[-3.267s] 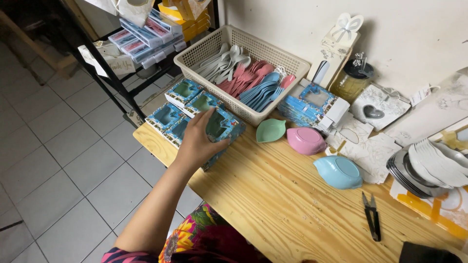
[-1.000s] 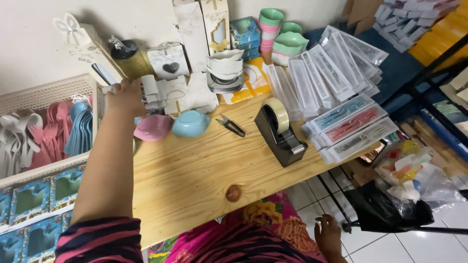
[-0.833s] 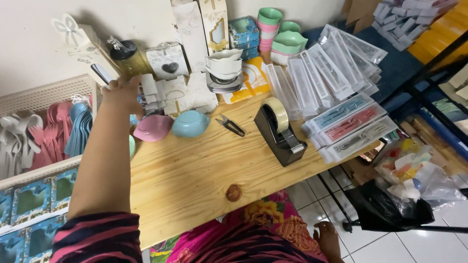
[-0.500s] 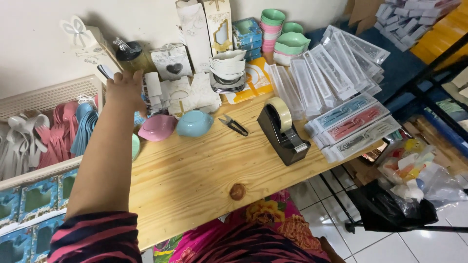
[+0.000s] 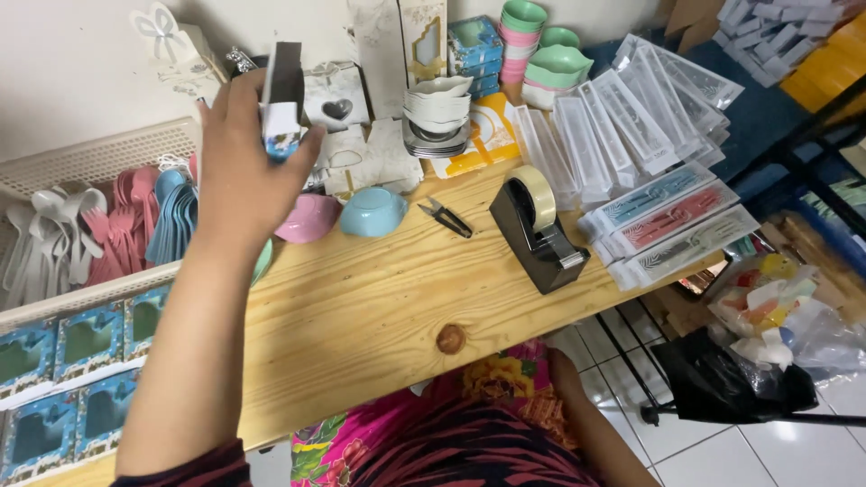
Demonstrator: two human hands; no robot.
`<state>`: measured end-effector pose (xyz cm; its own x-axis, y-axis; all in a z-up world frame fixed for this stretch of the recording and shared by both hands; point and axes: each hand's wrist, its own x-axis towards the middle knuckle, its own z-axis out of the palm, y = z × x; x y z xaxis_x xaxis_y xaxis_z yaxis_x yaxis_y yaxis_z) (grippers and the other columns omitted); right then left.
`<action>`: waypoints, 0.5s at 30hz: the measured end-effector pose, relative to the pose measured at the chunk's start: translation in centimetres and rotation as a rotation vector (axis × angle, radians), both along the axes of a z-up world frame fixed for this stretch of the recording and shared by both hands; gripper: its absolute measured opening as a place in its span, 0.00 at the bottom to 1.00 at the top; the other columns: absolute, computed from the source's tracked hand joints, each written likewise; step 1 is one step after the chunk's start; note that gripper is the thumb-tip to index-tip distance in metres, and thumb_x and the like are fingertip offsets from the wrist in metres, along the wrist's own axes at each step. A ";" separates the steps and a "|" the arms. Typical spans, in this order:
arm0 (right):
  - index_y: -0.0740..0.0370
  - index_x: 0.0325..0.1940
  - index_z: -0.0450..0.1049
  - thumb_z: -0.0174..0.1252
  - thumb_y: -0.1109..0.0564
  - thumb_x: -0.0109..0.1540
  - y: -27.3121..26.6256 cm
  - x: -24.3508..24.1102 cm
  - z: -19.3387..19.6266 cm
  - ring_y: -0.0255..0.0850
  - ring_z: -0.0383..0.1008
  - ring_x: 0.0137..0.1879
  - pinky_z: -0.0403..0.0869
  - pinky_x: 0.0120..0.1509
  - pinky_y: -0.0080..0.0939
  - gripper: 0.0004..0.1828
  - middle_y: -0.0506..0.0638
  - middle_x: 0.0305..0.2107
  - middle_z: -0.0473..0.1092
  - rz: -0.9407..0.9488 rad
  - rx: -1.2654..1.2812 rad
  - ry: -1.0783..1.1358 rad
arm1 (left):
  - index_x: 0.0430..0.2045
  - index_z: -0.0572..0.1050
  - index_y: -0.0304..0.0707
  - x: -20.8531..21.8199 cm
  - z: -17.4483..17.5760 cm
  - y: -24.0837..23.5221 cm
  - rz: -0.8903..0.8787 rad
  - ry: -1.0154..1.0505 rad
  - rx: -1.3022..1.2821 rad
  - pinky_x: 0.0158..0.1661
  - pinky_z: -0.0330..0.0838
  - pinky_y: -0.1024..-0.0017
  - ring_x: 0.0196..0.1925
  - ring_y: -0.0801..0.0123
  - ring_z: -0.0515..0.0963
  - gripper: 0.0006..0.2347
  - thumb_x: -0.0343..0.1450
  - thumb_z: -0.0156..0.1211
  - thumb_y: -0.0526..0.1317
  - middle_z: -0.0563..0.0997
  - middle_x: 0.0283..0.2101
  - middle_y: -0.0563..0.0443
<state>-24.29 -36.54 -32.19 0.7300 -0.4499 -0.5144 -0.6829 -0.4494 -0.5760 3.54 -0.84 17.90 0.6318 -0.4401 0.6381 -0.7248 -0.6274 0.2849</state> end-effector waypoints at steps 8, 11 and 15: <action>0.54 0.79 0.42 0.67 0.39 0.56 10.4 -1.2 24.4 0.62 0.47 0.77 0.58 0.75 0.53 0.57 0.65 0.69 0.47 0.462 -0.094 -0.331 | 0.51 0.75 0.40 -6.7 -6.3 -0.1 -0.181 0.866 -0.841 0.59 0.72 0.71 0.55 0.74 0.77 0.19 0.68 0.63 0.47 0.81 0.52 0.56; 0.52 0.67 0.63 0.48 0.48 0.69 12.4 -0.5 36.6 0.51 0.70 0.64 0.66 0.63 0.44 0.22 0.53 0.63 0.68 1.208 0.206 -0.029 | 0.50 0.76 0.34 -7.6 -8.1 -0.3 -0.179 1.192 -1.040 0.52 0.80 0.62 0.51 0.62 0.83 0.20 0.65 0.64 0.44 0.84 0.49 0.45; 0.58 0.48 0.76 0.57 0.56 0.66 12.0 3.7 42.3 0.41 0.83 0.51 0.58 0.77 0.56 0.08 0.49 0.44 0.81 1.314 0.382 -0.694 | 0.56 0.72 0.32 -6.9 -10.9 -0.4 -0.318 1.266 -1.185 0.55 0.78 0.60 0.54 0.60 0.81 0.23 0.66 0.64 0.40 0.81 0.53 0.41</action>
